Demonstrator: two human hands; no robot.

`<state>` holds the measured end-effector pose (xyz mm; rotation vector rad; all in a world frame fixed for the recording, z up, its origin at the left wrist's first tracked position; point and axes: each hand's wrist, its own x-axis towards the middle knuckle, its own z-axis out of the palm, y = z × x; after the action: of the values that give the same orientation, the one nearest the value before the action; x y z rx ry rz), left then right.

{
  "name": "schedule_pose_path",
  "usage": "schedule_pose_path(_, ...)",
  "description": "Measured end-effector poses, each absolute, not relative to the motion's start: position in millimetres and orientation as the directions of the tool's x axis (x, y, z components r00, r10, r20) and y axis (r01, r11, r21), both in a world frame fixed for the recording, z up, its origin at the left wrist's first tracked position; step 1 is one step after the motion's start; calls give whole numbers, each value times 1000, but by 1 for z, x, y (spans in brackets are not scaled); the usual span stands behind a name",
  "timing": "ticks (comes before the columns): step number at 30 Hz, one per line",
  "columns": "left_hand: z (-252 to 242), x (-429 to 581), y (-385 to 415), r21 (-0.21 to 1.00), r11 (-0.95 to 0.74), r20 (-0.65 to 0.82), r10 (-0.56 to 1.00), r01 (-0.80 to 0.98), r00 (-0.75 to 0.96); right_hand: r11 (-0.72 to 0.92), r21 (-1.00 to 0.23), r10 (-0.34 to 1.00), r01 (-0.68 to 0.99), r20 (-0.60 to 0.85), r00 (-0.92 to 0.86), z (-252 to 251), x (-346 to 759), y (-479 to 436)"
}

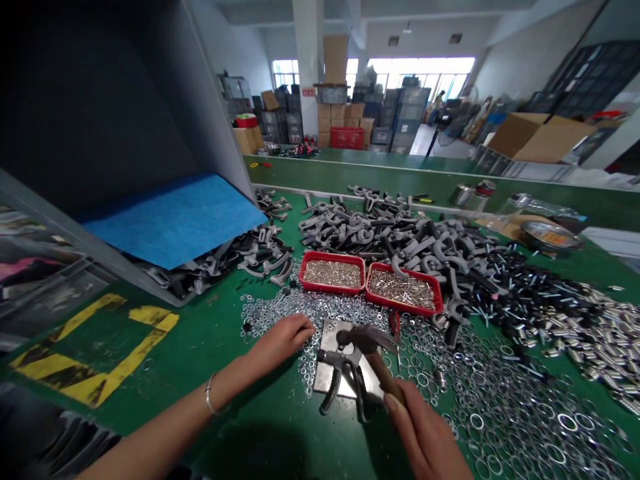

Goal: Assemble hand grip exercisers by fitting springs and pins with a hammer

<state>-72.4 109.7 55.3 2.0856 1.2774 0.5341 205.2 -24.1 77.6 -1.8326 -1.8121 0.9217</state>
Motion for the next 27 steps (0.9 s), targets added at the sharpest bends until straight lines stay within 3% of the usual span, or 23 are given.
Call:
schedule_pose_path(2,53,-66,111,711,-331,19,891,620,454,-92,-659,987,746,-157,-17,72,209,-25)
schedule_pose_path(4,48,-53,114,724,-338,32,887,601,461,-119,-635,972,763,-231,-41,65,213,-23)
schedule_pose_path(7,39,-31,120,734,-356,57,881,578,470,-194,-701,952,686,-302,-39,58,218,-17)
schedule_pose_path(14,20,-10,131,715,-373,65,877,592,475,-383,-890,905,250,-307,294,41,216,-35)
schedule_pose_path(19,20,-11,130,654,-413,66,866,634,496,-472,-881,842,-32,-461,280,16,214,-42)
schedule_pose_path(23,24,-8,125,575,-461,85,855,676,511,-447,-892,859,-66,-449,245,9,214,-41)
schedule_pose_path(27,21,-3,117,453,-549,119,818,703,562,-402,-914,902,58,-384,197,13,214,-41)
